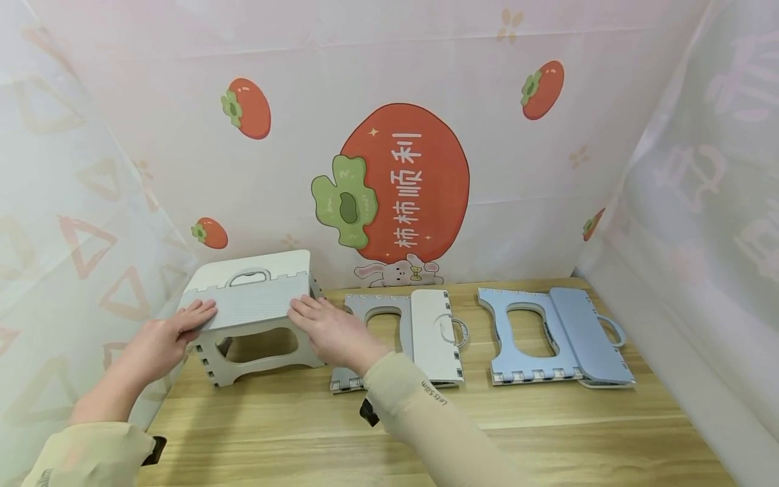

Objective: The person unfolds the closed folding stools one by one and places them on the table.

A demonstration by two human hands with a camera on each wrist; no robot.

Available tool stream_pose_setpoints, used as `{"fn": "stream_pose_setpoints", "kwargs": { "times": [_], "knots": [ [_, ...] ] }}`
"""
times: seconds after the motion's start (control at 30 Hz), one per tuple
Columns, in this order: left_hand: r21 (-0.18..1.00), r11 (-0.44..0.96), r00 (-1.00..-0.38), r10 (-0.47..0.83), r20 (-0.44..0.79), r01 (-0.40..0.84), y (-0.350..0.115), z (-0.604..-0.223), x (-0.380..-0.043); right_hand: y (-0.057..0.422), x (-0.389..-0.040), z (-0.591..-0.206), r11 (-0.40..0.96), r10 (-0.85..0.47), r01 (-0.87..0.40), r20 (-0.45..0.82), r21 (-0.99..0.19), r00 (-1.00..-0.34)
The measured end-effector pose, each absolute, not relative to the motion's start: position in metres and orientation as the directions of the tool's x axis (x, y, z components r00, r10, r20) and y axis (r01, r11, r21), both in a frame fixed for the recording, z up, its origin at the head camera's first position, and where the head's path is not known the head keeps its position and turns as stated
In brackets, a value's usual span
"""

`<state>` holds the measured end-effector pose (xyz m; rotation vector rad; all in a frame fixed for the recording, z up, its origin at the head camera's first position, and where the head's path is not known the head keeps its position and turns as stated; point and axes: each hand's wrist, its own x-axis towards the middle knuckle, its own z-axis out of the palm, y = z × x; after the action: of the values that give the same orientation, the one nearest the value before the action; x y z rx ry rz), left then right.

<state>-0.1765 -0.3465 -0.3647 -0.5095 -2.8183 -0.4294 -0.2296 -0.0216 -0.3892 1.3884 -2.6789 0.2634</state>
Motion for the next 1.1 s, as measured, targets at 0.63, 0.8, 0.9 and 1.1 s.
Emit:
{"fn": "stream_pose_setpoints", "kwargs": {
  "times": [0.63,0.8,0.9,1.1],
  "knots": [
    [0.265,0.931,-0.963,0.217,0.159,0.253,-0.354,-0.363,-0.19,-0.025,-0.226,-0.394,0.579,-0.792,-0.814,0.202,-0.053,-0.576],
    [0.254,0.936,-0.965,0.207,0.161,0.243,-0.356,-0.365,-0.192,-0.027,-0.228,-0.394,0.584,-0.785,-0.808,0.201,-0.075,-0.586],
    [0.255,0.937,-0.966,0.201,0.165,0.238,-0.356,-0.365,-0.193,-0.029,-0.23,-0.396,0.588,-0.78,-0.804,0.2,-0.091,-0.593],
    [0.272,0.935,-0.968,0.185,0.171,0.227,-0.356,-0.366,-0.195,-0.031,-0.234,-0.398,0.589,-0.778,-0.802,0.197,-0.105,-0.597]
  ]
}}
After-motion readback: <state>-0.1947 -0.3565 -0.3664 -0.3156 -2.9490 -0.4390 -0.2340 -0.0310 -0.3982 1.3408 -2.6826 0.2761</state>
